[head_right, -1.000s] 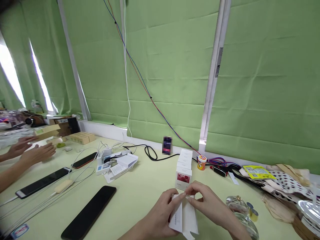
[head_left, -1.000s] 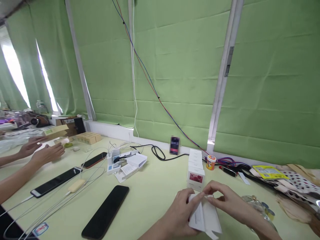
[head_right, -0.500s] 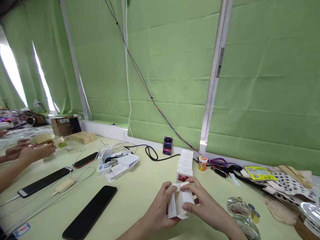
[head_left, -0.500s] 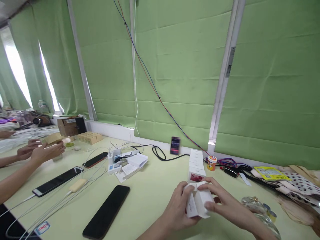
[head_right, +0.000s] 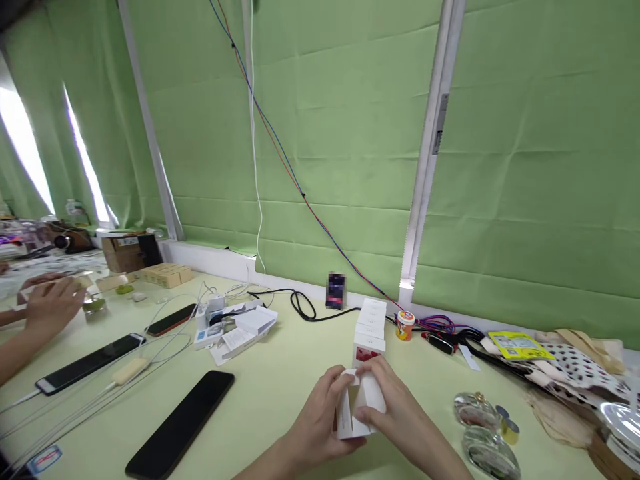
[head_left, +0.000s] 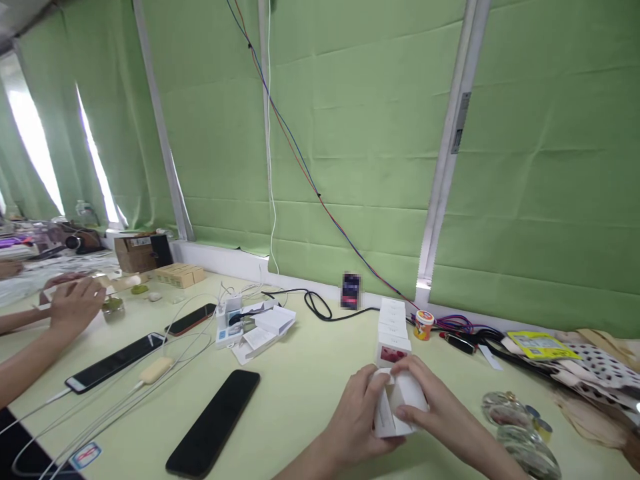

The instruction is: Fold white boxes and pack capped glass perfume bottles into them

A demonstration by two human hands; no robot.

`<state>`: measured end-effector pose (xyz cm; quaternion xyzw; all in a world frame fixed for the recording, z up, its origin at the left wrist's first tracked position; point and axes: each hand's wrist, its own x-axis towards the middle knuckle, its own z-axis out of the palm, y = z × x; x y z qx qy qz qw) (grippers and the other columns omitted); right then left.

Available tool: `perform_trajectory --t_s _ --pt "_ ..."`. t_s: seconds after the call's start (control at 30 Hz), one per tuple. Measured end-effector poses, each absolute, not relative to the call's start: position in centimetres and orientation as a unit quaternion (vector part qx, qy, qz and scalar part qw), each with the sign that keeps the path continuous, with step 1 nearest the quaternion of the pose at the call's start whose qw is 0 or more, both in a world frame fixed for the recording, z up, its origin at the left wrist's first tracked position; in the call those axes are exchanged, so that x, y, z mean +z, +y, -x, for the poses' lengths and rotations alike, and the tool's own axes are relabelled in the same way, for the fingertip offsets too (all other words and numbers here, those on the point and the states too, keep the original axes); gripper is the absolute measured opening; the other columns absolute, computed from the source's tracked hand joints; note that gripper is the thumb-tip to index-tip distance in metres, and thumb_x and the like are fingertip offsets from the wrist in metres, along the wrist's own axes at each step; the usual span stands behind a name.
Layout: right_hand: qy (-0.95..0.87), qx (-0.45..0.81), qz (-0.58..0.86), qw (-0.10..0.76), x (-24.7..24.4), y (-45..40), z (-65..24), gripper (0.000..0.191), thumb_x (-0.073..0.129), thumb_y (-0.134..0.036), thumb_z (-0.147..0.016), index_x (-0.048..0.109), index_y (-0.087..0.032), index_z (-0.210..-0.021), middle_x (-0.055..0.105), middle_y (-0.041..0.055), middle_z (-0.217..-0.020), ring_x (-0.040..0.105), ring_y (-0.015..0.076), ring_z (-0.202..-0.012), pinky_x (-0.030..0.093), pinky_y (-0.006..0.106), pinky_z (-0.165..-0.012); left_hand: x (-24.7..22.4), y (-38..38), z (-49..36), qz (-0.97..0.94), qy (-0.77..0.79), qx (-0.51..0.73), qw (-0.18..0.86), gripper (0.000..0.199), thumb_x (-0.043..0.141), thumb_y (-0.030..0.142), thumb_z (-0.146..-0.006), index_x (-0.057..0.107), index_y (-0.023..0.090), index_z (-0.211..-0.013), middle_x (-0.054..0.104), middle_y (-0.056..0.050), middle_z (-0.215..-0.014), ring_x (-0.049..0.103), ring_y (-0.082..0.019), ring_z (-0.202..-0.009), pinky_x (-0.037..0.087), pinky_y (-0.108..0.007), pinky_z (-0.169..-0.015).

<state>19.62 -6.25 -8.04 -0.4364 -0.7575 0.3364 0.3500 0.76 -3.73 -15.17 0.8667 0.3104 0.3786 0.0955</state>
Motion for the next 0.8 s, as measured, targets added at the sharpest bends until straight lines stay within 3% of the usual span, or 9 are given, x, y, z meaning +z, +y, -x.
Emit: perform_trajectory --t_s 0.07,0.13,0.23,0.33,0.4,0.57,0.8 --pt "-0.727 0.361 0.442 0.381 -8.3 -6.4 -19.2 0.056 0.061 -0.027 -0.078 0.037 -0.025 -0.128 0.048 0.0073 -0.125 0.054 0.0239 -0.105 0.045 0.035 -0.087 -15.2 -3.6 -0.7 -0.857 0.327 0.386 0.1 0.091 0.078 0.028 -0.055 0.027 0.026 -0.13 0.039 -0.013 -0.126 0.044 -0.032 -0.116 0.044 -0.045 -0.092" --pt "-0.703 0.386 0.444 0.399 -8.4 -6.5 -18.9 0.063 0.057 -0.035 -0.083 0.026 -0.026 -0.136 0.048 0.0082 -0.125 0.058 0.0212 -0.093 0.049 0.033 -0.078 -15.1 -3.4 -0.6 -0.846 0.345 0.393 0.108 0.09 0.078 0.027 -0.055 0.027 0.025 -0.13 0.04 -0.014 -0.127 0.045 -0.032 -0.116 0.045 -0.045 -0.092" --pt "-0.698 0.398 0.44 0.402 -8.2 -6.7 -18.6 0.057 0.046 -0.049 -0.088 0.031 -0.026 -0.138 0.048 0.0097 -0.127 0.058 0.0171 -0.075 0.05 0.028 -0.062 -15.1 -3.3 -0.4 -0.835 0.363 0.398 0.11 0.091 0.078 0.027 -0.056 0.028 0.026 -0.131 0.041 -0.014 -0.127 0.046 -0.032 -0.116 0.045 -0.046 -0.091" --pt "-0.693 0.392 0.452 0.403 -8.1 -7.0 -18.3 0.054 0.035 -0.054 -0.091 0.037 -0.029 -0.138 0.047 0.0098 -0.131 0.057 0.0159 -0.069 0.047 0.025 -0.051 -15.2 -3.2 -0.4 -0.833 0.372 0.398 0.097 0.092 0.079 0.028 -0.055 0.029 0.026 -0.132 0.041 -0.015 -0.13 0.046 -0.034 -0.116 0.044 -0.048 -0.092" --pt "-0.699 0.363 0.466 0.402 -8.3 -7.0 -18.1 0.054 0.036 -0.054 -0.09 0.038 -0.03 -0.138 0.051 0.0088 -0.127 0.059 0.0176 -0.074 0.05 0.026 -0.053 -15.1 -3.3 -0.4 -0.836 0.372 0.394 0.091 0.094 0.078 0.028 -0.056 0.027 0.026 -0.134 0.042 -0.015 -0.13 0.046 -0.034 -0.117 0.044 -0.048 -0.093" --pt "-0.729 0.28 0.484 0.395 -9.4 -6.5 -17.8 0.051 0.037 -0.048 -0.092 0.037 -0.03 -0.14 0.053 0.0069 -0.121 0.059 0.0211 -0.099 0.051 0.03 -0.081 -15.1 -3.2 -0.7 -0.838 0.362 0.402 0.075 0.104 0.075 0.025 -0.058 0.01 0.025 -0.139 0.045 -0.016 -0.13 0.046 -0.034 -0.118 0.043 -0.05 -0.093" --pt "-0.756 0.205 0.508 0.357 -10.1 -6.8 -17.2 0.044 0.031 -0.04 -0.096 0.037 -0.035 -0.139 0.052 0.0049 -0.113 0.064 0.018 -0.09 0.051 0.028 -0.081 -15.2 -3.3 -0.8 -0.832 0.375 0.407 0.035 0.094 0.07 0.03 -0.065 0.012 0.021 -0.139 0.047 -0.017 -0.127 0.047 -0.034 -0.116 0.042 -0.051 -0.092"
